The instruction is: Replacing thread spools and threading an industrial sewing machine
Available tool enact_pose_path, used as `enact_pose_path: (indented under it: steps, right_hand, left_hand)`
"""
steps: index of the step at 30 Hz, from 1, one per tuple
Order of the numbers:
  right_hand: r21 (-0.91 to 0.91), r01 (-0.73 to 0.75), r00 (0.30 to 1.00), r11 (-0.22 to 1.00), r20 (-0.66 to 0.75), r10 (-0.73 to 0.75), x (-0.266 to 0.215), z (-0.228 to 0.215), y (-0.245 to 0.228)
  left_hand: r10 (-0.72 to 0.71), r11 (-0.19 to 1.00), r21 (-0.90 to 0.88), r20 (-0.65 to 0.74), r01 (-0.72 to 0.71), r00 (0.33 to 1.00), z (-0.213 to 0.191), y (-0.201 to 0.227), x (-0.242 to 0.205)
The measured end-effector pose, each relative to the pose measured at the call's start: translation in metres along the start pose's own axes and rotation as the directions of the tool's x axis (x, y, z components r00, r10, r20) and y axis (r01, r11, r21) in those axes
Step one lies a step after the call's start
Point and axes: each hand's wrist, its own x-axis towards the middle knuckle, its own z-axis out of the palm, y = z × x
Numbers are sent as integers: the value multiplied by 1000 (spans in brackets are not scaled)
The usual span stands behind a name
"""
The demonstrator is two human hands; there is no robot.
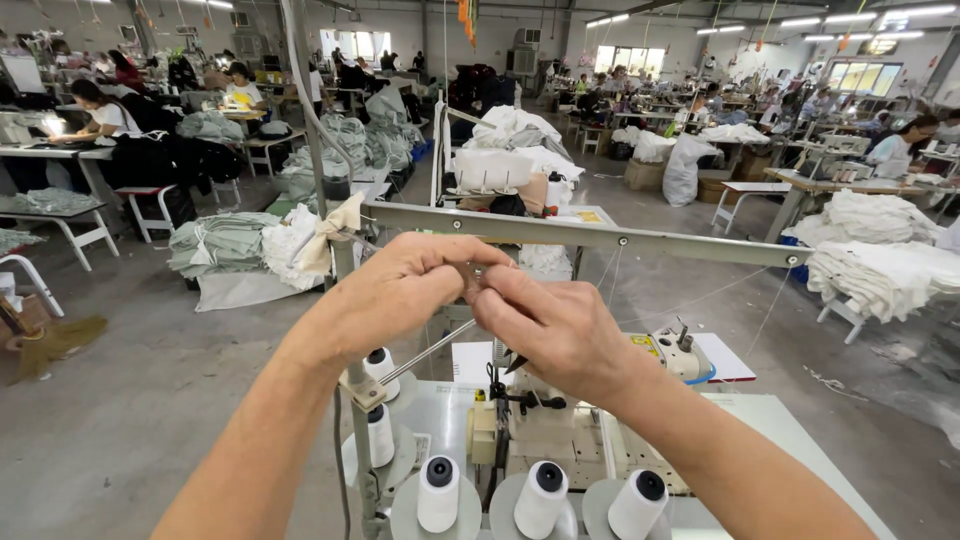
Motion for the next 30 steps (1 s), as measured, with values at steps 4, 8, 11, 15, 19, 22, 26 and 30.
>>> enact_pose_path:
  steps: [4,8,11,15,19,22,26,30]
  right_hand:
    - [151,-160,987,976,54,153,-15,8,-2]
    - [529,-690,650,493,155,744,-11,8,-18]
    - [599,-795,388,91,388,836,6,-2,-18]
    - [644,-733,204,-219,516,832,12,-1,-12]
    - [748,-642,255,-171,418,872,11,3,-11]
    - [783,-610,342,-118,395,853,10,-2,-11]
    - [815,-572,610,90,350,711,-2,-13,-8]
    - [791,-521,691,320,171,702,-6,-1,-9]
  left_hand:
    - [40,998,47,-51,-38,998,8,-8,-4]
    - [292,948,195,-228,-250,929,26,-21,-11]
    - [447,877,342,-323,-338,834,47,-45,-9]
    - [584,796,413,-331,-442,741,60,-58,-10]
    - [687,687,610,-371,-395,624,62,-65,-4]
    - [643,740,522,-363,-425,674,55,-67,1]
    - [402,909,27,-327,-417,855,33,-46,-1]
    - [338,915,-129,-267,-381,902,29,-59,7]
